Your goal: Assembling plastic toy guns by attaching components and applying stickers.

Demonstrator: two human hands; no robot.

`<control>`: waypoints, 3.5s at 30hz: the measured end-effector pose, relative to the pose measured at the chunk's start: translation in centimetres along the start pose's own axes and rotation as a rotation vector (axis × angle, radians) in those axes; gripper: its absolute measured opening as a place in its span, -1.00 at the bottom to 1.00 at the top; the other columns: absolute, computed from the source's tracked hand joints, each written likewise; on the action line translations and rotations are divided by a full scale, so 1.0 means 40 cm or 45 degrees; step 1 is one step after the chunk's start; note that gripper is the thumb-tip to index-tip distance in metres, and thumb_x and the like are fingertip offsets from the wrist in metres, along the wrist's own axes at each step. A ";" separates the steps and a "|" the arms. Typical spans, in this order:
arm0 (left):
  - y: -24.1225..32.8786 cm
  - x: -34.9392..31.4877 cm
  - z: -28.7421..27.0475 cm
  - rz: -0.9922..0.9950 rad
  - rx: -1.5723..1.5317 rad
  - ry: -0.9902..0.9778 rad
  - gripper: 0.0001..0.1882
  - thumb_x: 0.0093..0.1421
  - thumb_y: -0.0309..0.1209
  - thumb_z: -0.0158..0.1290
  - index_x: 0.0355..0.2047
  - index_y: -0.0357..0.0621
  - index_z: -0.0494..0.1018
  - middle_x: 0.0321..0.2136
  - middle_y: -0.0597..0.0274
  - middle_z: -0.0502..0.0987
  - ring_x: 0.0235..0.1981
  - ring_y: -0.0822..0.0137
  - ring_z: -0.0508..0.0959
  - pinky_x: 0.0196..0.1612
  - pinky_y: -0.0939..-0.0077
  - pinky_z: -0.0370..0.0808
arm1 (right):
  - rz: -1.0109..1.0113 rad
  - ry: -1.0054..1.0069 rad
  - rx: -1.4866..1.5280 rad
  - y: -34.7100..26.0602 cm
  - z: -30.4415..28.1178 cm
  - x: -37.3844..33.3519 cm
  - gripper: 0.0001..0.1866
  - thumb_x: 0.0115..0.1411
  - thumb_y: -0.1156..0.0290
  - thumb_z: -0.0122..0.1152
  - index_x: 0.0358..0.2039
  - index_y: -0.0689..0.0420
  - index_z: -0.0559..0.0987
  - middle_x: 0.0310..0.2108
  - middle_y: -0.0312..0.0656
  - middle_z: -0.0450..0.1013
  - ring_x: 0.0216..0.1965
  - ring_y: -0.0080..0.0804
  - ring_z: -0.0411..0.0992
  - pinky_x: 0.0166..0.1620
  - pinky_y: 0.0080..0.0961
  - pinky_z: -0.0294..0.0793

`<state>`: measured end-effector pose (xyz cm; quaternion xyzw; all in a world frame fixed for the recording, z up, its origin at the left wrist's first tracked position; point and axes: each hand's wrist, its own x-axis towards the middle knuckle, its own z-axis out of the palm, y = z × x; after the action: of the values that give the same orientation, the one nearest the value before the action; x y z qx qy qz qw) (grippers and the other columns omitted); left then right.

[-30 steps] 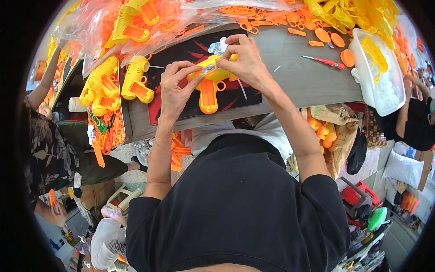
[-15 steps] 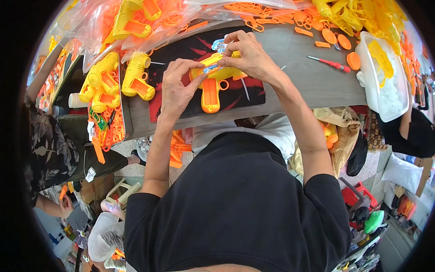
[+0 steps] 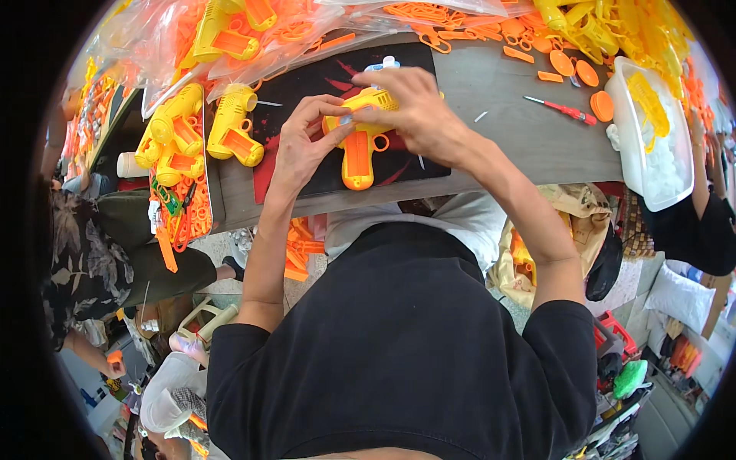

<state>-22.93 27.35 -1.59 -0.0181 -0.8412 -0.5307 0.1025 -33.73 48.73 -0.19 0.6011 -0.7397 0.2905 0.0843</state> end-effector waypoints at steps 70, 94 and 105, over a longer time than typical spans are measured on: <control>-0.012 -0.059 0.019 0.325 0.120 0.246 -0.61 0.07 -0.64 0.18 -0.07 -0.08 0.59 0.06 0.13 0.41 0.06 0.18 0.50 0.08 0.33 0.48 | 0.354 -0.374 0.154 0.034 0.002 0.037 -0.34 0.09 0.15 0.41 0.16 0.06 0.39 -0.05 -0.09 0.44 0.09 -0.22 0.37 0.16 -0.32 0.35; 0.040 0.032 -0.055 -0.037 0.316 -0.300 -0.57 0.38 -0.35 -0.08 0.21 -0.22 0.33 0.03 0.04 0.50 0.07 0.25 0.48 0.14 0.45 0.36 | 0.734 0.287 0.465 0.132 -0.055 0.019 -0.85 0.25 0.40 0.18 -0.21 0.17 0.59 -0.36 -0.24 0.54 -0.30 -0.50 0.48 -0.21 -0.54 0.44; 0.014 0.051 -0.049 -0.288 -0.019 -0.373 -0.58 0.47 -0.22 -0.20 0.14 -0.25 0.39 -0.07 0.16 0.55 -0.05 0.45 0.49 0.06 0.52 0.40 | 0.537 -0.017 0.284 -0.028 -0.003 0.069 -0.88 0.14 0.32 0.29 -0.37 0.07 0.65 -0.48 -0.30 0.46 -0.33 -0.39 0.31 -0.01 -0.38 0.18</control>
<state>-24.56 25.69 0.11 -0.0012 -0.8399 -0.5366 -0.0817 -33.44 46.36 1.59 0.4407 -0.8128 0.3777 -0.0502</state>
